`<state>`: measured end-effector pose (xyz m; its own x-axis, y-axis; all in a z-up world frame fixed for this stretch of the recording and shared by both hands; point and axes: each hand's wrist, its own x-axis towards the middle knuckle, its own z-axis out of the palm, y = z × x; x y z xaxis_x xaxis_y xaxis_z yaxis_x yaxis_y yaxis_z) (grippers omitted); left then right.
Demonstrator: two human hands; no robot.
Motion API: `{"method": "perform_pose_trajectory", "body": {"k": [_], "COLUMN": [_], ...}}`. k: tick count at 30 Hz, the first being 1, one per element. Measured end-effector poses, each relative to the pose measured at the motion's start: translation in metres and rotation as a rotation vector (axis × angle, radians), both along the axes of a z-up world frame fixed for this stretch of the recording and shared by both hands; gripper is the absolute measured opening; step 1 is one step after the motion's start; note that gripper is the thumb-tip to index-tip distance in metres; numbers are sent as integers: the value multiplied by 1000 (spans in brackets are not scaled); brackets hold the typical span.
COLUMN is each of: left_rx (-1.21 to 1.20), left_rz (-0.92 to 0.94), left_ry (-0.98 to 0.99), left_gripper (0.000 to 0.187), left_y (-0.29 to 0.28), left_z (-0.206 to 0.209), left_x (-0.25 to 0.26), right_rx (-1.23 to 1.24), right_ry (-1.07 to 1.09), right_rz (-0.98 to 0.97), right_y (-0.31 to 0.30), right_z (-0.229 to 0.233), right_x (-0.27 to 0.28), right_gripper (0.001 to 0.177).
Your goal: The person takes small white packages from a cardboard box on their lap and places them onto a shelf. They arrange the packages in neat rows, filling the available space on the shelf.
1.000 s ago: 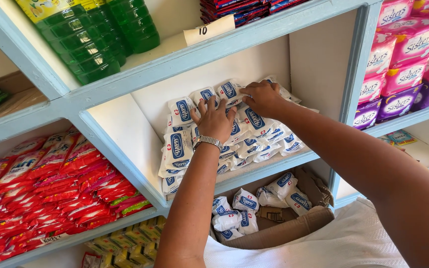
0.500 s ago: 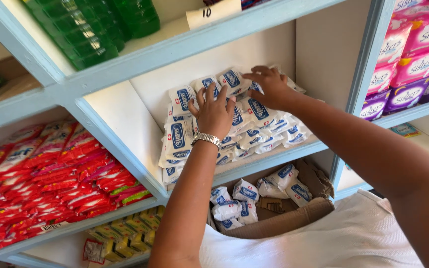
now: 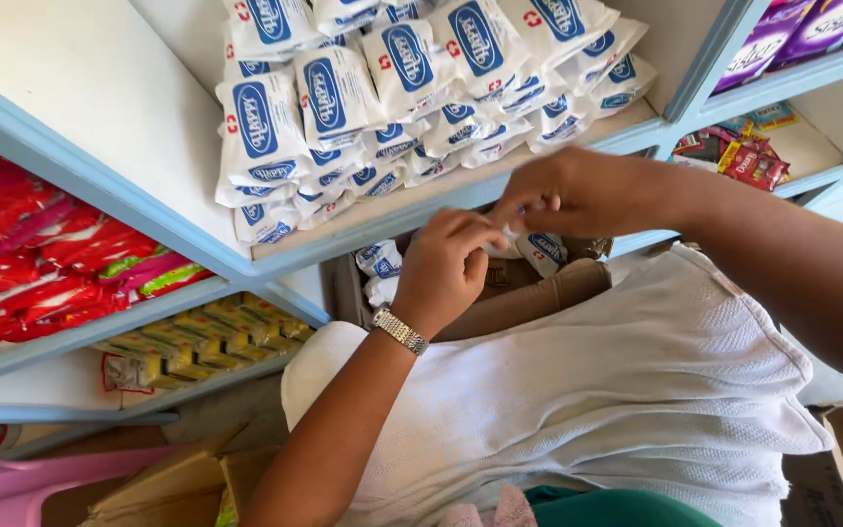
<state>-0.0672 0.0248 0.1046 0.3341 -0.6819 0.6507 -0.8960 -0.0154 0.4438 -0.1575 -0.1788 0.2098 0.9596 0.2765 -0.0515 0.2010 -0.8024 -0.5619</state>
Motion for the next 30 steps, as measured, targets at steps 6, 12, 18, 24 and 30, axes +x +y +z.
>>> {"method": "perform_pose_trajectory", "body": {"k": [6,12,18,24,30], "left_rx": [329,440,483,504,682], "left_rz": [75,89,142,-15,-14], "left_ry": [351,430,551,668,716], "left_gripper": [18,20,22,30,36], "left_y": [-28,-68,-94,-107,-106], "left_z": [-85,-153,-189,-281,-292], "left_x": [19,49,45,47,41], "right_rx": [-124,-321,-880,-670,-792], "right_ry": [196,362,483,656,682], "right_rz": [160,32,-3,-15,-40], "right_y": [-33,-82,-110,-108,-100], "right_z": [-115,-251,-311,-330,-337], "right_x": [33,79,96,96,93], "right_gripper": [33,36,35,47,54]}}
